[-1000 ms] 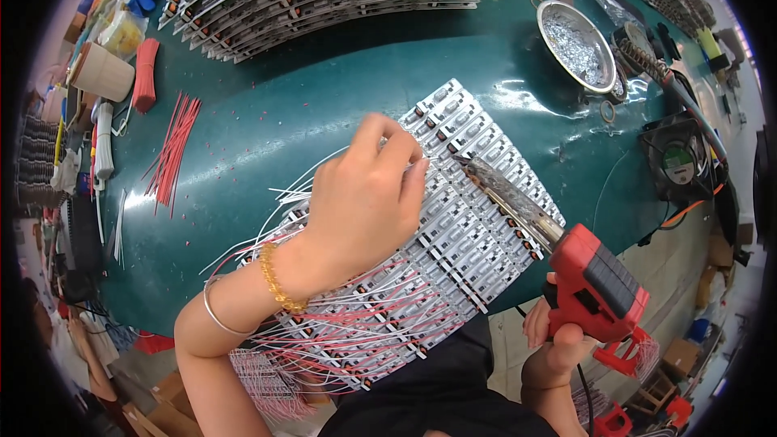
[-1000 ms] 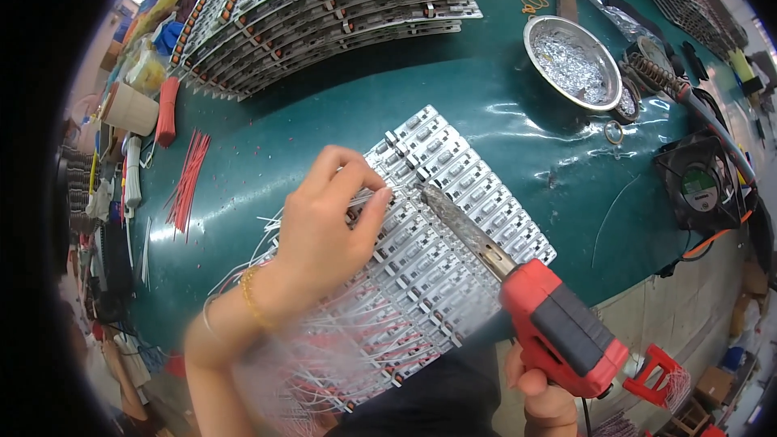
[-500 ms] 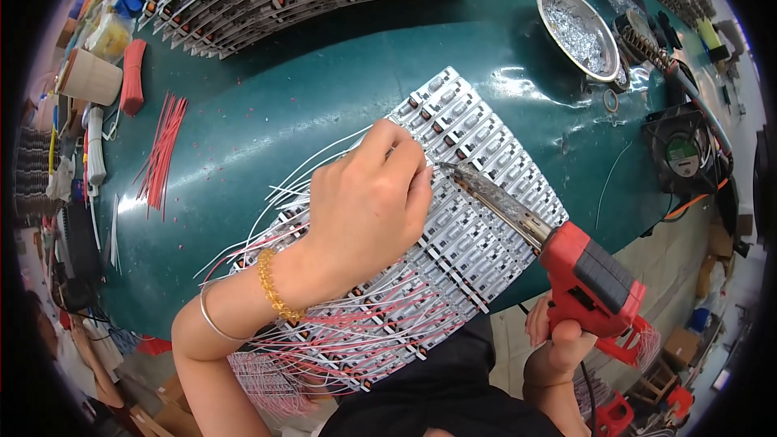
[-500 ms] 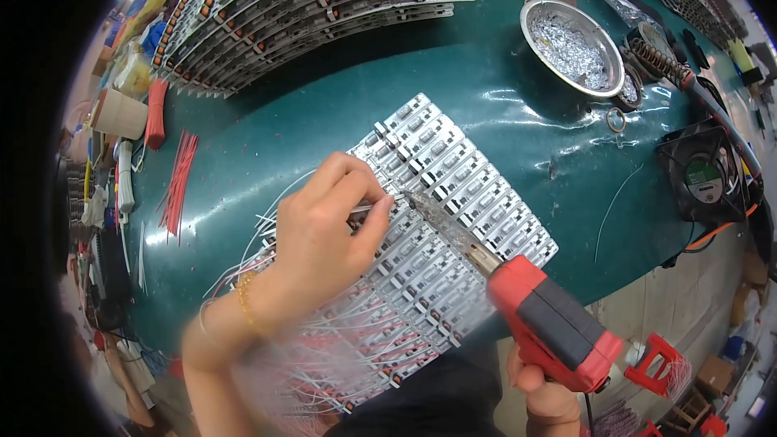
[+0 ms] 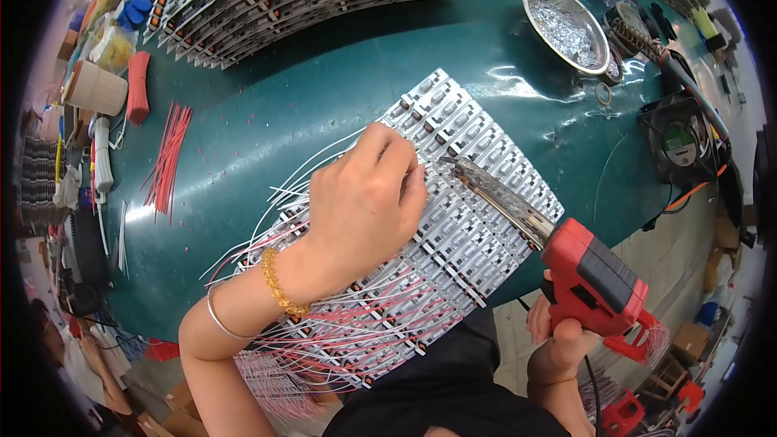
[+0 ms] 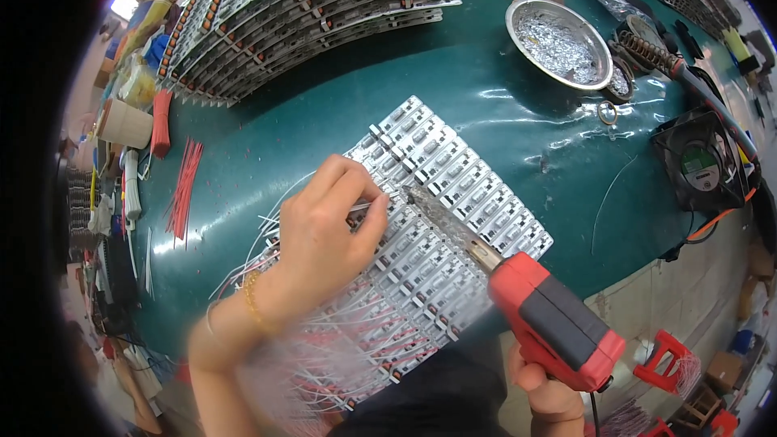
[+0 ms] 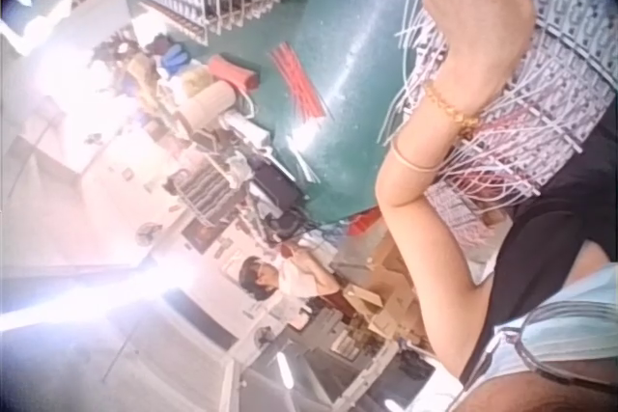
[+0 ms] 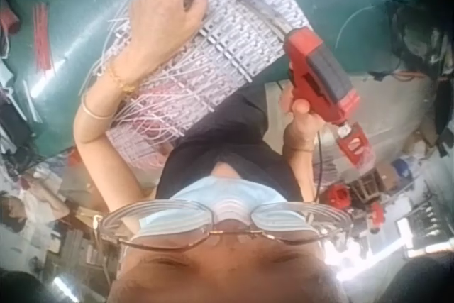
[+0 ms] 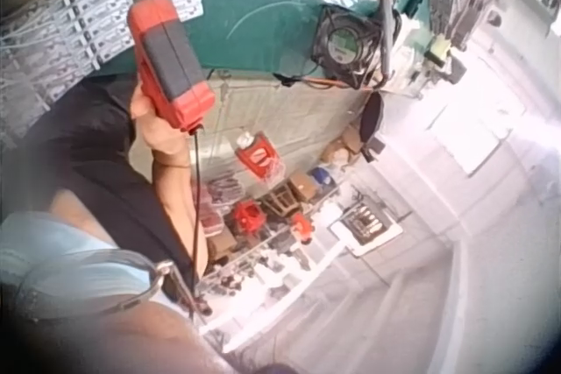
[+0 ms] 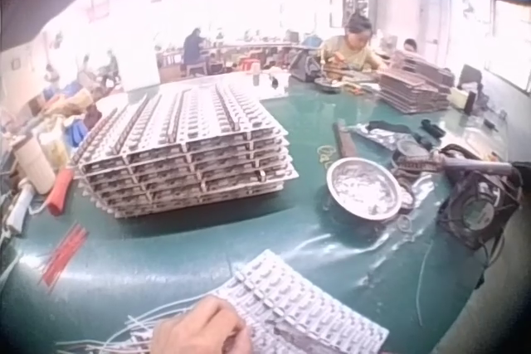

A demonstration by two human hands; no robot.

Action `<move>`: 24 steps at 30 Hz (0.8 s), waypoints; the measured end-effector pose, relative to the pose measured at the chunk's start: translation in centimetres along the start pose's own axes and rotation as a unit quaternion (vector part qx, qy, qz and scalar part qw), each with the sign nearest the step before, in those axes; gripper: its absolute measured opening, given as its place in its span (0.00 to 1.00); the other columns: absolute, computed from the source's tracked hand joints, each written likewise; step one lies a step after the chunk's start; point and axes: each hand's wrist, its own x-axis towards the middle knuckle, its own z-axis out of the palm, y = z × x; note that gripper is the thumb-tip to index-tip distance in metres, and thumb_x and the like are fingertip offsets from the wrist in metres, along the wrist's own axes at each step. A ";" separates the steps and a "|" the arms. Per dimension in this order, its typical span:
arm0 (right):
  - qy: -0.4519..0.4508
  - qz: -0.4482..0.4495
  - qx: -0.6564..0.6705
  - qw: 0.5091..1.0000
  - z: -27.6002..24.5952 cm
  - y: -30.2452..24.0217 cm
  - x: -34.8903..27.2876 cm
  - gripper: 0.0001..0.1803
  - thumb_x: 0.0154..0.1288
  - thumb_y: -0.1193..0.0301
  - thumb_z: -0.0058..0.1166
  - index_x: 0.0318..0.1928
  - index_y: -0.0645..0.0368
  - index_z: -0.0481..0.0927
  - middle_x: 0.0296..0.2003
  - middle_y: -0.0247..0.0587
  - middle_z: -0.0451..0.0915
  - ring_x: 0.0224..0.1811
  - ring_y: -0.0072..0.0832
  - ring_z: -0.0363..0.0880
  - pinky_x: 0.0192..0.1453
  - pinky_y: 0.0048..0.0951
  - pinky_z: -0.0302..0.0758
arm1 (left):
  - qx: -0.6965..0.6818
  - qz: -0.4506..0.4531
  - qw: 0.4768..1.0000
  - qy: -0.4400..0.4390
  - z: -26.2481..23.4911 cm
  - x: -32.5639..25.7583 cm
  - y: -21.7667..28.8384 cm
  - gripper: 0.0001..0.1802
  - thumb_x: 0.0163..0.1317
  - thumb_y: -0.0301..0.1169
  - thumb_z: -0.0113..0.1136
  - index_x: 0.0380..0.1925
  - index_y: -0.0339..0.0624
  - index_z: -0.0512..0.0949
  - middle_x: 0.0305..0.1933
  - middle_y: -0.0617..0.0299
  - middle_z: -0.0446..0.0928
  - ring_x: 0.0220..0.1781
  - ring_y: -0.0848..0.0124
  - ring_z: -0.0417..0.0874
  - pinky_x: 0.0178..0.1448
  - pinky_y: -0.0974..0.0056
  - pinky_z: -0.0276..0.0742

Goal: The person assembles electronic circuit board arrays by joining wires to led strips and circuit board arrays with a heat gun, using heat shrink tubing to insulate the connections.

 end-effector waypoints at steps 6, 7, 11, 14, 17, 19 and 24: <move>0.000 -0.008 0.007 1.000 -0.3 -0.1 0.0 0.45 0.49 0.43 0.57 0.48 0.77 0.66 0.07 0.30 0.62 0.07 0.18 0.60 0.12 0.19 0.60 | -0.118 -0.031 0.992 -0.027 -1.1 -0.1 0.4 0.05 0.50 0.24 0.59 0.24 0.39 0.72 0.32 0.60 0.70 0.19 0.65 0.74 0.22 0.64 0.69; 0.003 -0.007 0.013 1.000 -0.2 -0.1 0.0 0.45 0.49 0.43 0.57 0.48 0.77 0.66 0.07 0.30 0.62 0.07 0.19 0.60 0.12 0.19 0.60 | -0.117 -0.032 0.992 -0.028 -0.9 -0.2 0.3 0.05 0.50 0.24 0.59 0.24 0.39 0.72 0.32 0.60 0.70 0.19 0.65 0.74 0.22 0.64 0.69; 0.011 0.008 0.006 1.000 -0.8 0.0 -1.1 0.44 0.49 0.43 0.57 0.47 0.76 0.67 0.07 0.30 0.62 0.07 0.19 0.60 0.13 0.20 0.60 | -0.066 -0.016 0.998 -0.017 0.1 -0.5 0.7 0.05 0.49 0.24 0.58 0.23 0.38 0.71 0.32 0.61 0.70 0.21 0.66 0.75 0.22 0.65 0.69; 0.033 -0.006 -0.012 0.999 -1.6 1.4 -1.5 0.43 0.48 0.43 0.58 0.45 0.76 0.67 0.08 0.30 0.63 0.07 0.19 0.60 0.13 0.20 0.60 | -0.042 -0.008 0.999 -0.012 0.2 -0.5 0.8 0.05 0.48 0.23 0.58 0.23 0.38 0.71 0.31 0.61 0.69 0.21 0.67 0.75 0.22 0.65 0.69; 0.021 -0.008 -0.067 0.998 -2.2 1.9 -1.6 0.43 0.47 0.43 0.59 0.44 0.75 0.67 0.08 0.30 0.63 0.07 0.19 0.60 0.13 0.21 0.59 | -0.028 -0.001 1.000 -0.010 0.3 -0.4 0.8 0.05 0.48 0.23 0.58 0.23 0.38 0.71 0.30 0.61 0.69 0.21 0.67 0.75 0.22 0.65 0.69; 0.037 -0.008 -0.092 0.995 -2.1 1.9 -1.6 0.43 0.46 0.42 0.60 0.43 0.75 0.68 0.08 0.30 0.63 0.07 0.20 0.60 0.13 0.21 0.59 | -0.019 0.001 1.000 -0.012 0.4 -0.4 0.8 0.05 0.48 0.23 0.58 0.23 0.38 0.71 0.30 0.61 0.69 0.21 0.67 0.74 0.22 0.65 0.68; 0.037 0.019 -0.053 0.998 -1.4 0.9 -1.7 0.44 0.44 0.42 0.60 0.44 0.74 0.68 0.09 0.30 0.64 0.08 0.19 0.61 0.13 0.20 0.59 | -0.023 0.005 1.000 -0.009 0.4 -0.5 0.7 0.05 0.48 0.24 0.58 0.23 0.38 0.70 0.30 0.61 0.69 0.21 0.67 0.74 0.22 0.65 0.68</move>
